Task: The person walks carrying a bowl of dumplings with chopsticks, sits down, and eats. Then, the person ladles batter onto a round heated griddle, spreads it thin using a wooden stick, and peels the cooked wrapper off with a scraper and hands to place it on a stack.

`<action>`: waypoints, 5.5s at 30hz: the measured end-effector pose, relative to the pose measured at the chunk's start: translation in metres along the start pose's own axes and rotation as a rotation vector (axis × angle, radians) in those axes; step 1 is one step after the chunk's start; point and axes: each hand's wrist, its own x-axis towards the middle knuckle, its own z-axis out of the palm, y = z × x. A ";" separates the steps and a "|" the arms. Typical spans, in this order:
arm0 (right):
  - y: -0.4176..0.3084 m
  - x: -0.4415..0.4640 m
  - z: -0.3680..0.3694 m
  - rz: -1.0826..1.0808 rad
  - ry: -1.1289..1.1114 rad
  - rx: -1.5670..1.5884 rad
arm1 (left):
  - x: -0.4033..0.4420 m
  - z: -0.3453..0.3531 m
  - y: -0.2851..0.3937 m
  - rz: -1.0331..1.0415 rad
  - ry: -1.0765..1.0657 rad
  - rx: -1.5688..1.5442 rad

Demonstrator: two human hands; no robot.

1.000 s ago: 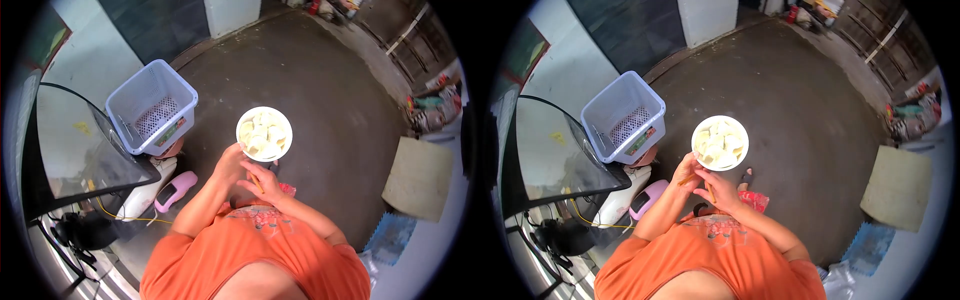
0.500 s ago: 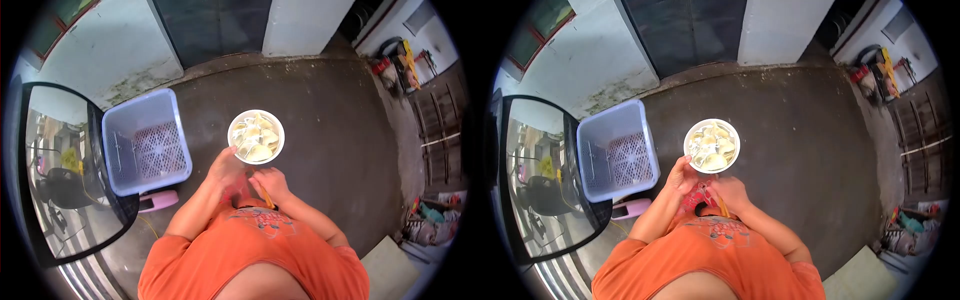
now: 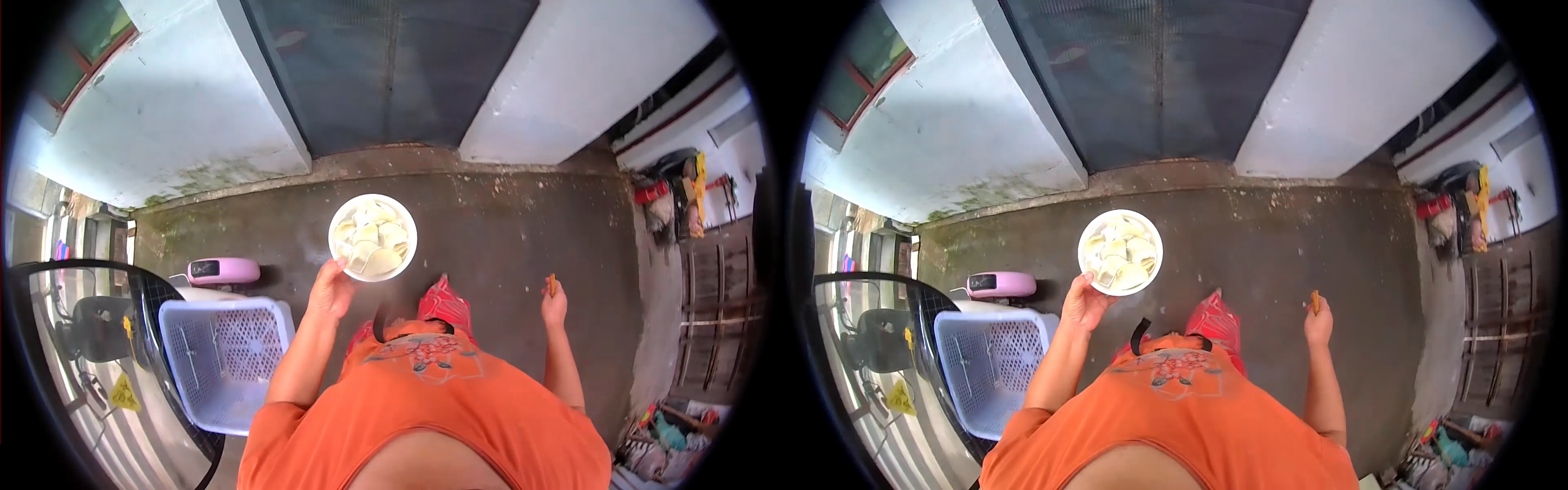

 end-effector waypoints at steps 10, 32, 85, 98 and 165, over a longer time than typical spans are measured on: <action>-0.319 0.283 0.078 -0.590 -0.495 0.225 | 0.138 0.077 0.056 0.184 0.124 -0.155; -0.883 0.492 0.231 -1.328 -0.408 0.098 | 0.480 0.162 0.317 0.054 0.103 -0.161; -1.161 1.312 0.739 0.103 -0.927 -0.451 | 1.389 0.217 1.231 0.295 0.264 -0.221; -1.344 1.370 0.831 0.162 -0.786 -0.030 | 1.704 0.326 1.405 0.034 0.023 0.004; -1.718 1.439 1.198 0.649 0.120 0.345 | 2.339 -0.074 1.542 -0.678 -0.298 0.429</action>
